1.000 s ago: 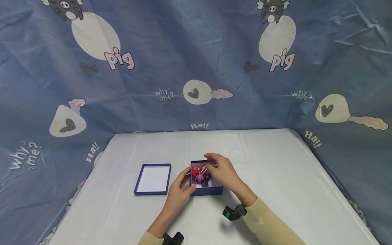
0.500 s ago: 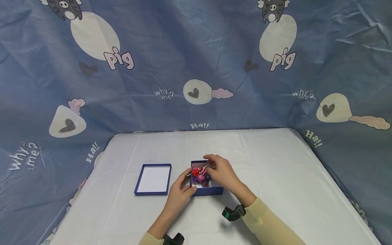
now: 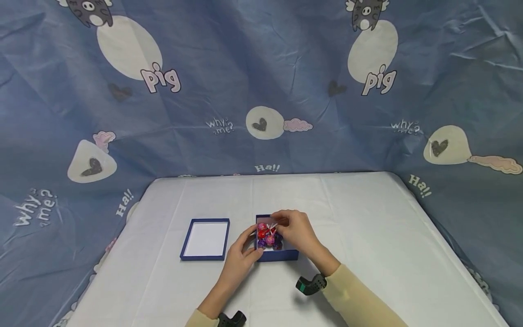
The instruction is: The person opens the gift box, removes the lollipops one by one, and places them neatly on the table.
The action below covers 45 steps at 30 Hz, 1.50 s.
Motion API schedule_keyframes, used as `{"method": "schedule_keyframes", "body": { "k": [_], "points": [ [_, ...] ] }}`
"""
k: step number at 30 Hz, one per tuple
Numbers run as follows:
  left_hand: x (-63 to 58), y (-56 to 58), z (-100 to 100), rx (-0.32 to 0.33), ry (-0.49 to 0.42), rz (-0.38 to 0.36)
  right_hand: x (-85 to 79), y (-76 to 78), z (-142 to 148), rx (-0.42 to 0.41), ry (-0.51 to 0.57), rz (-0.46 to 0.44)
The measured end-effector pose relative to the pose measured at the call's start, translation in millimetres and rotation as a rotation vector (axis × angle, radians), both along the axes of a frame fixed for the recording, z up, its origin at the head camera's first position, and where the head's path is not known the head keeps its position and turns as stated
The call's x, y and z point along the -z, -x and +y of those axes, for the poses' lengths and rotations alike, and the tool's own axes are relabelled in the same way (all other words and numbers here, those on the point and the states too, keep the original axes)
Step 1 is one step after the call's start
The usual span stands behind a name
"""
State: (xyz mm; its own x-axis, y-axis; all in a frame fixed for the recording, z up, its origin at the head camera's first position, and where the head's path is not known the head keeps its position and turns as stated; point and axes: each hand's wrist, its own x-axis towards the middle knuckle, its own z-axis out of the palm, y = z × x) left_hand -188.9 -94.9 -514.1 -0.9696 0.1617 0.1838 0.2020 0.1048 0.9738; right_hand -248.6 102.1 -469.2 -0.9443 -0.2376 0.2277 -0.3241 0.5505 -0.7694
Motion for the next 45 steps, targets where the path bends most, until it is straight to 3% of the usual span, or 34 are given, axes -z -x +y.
{"method": "schedule_keyframes", "body": {
  "k": [8, 16, 21, 33, 45],
  "points": [
    [0.8, -0.2, -1, -0.005, -0.006, -0.005, 6.4, 2.5, -2, -0.058, 0.005, 0.005],
    [2.1, -1.8, 2, 0.005, -0.042, -0.027, 10.9, 3.3, -5, -0.029, -0.163, 0.122],
    [3.0, -1.4, 2, 0.012, -0.054, -0.026, 12.2, 2.7, -5, -0.030, -0.213, 0.179],
    [4.4, 0.5, 0, -0.001, -0.065, -0.059, 13.1, 4.3, -6, -0.080, -0.181, 0.150],
    [3.4, 1.2, -1, -0.020, -0.036, -0.073, 7.7, 4.0, -6, -0.072, -0.116, 0.136]
  ]
}}
